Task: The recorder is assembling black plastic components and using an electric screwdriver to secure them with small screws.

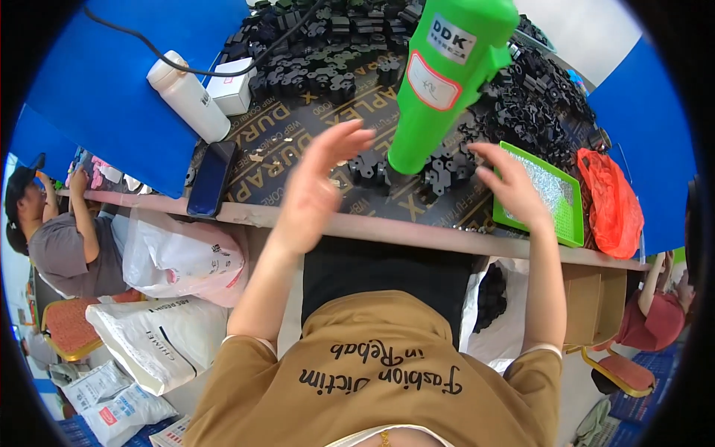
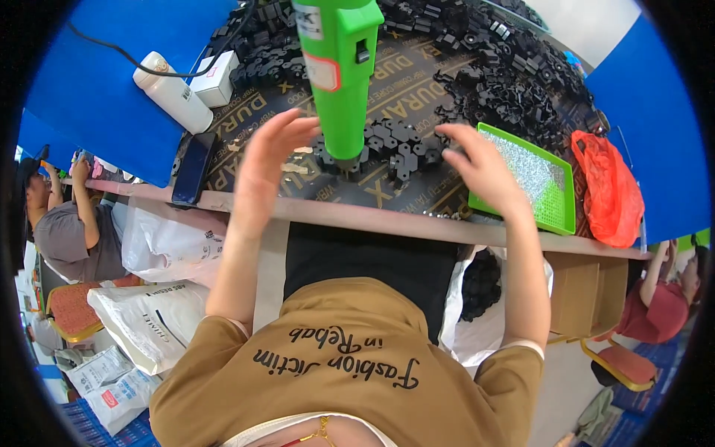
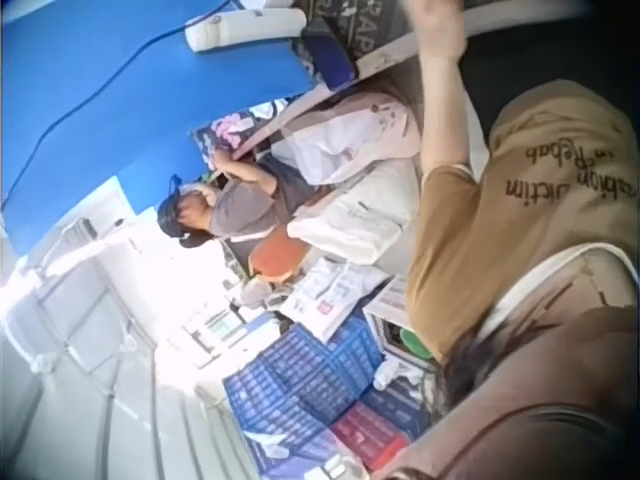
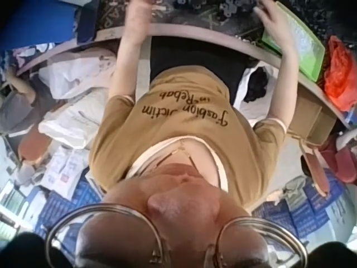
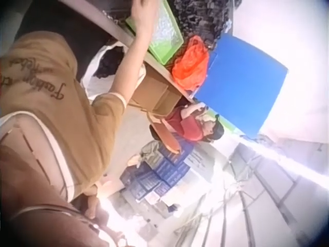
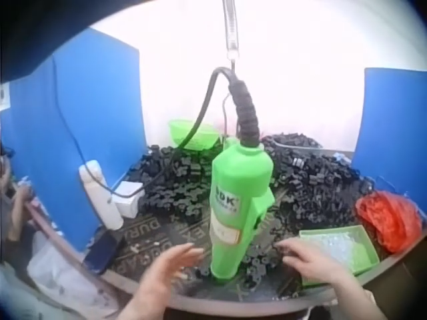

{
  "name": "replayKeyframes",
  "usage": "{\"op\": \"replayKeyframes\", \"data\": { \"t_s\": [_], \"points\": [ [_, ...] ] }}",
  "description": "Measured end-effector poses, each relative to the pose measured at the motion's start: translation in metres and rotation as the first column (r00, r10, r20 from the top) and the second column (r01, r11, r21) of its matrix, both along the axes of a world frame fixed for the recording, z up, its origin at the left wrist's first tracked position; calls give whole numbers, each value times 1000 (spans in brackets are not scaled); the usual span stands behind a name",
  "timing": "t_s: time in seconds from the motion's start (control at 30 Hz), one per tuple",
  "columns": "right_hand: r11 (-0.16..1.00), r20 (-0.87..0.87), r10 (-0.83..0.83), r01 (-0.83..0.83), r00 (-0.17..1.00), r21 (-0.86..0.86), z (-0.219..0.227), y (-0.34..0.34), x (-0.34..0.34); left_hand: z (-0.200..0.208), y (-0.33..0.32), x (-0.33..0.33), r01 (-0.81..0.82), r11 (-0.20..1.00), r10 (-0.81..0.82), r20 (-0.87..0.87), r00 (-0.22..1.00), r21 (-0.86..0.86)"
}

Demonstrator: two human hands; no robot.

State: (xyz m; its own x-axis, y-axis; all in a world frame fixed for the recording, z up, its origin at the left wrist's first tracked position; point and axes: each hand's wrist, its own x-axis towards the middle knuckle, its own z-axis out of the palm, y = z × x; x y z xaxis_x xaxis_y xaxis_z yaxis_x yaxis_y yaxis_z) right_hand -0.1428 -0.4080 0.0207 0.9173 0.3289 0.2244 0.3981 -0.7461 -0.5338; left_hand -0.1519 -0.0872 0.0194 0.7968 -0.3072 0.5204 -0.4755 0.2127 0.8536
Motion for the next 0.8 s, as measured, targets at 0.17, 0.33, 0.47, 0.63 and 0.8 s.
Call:
{"op": "replayKeyframes", "data": {
  "t_s": [0.17,0.33,0.47,0.63,0.8],
  "points": [
    [999,-93,-29,27,995,-23,-5,21,-11,15,-38,28,-163,972,137,152,979,171],
    [996,-47,-1,-3,999,-90,-2,21,-15,-4,-17,32,-517,783,452,257,854,344],
    [989,38,64,-69,997,134,-3,16,29,-41,-9,36,-389,732,237,326,915,560],
    [974,-174,161,-185,972,-132,-11,58,121,-38,-29,33,-290,686,78,328,941,668],
    [934,-583,63,-253,810,-250,-2,85,148,-49,-42,23,-387,681,157,392,907,622]
  ]
}}
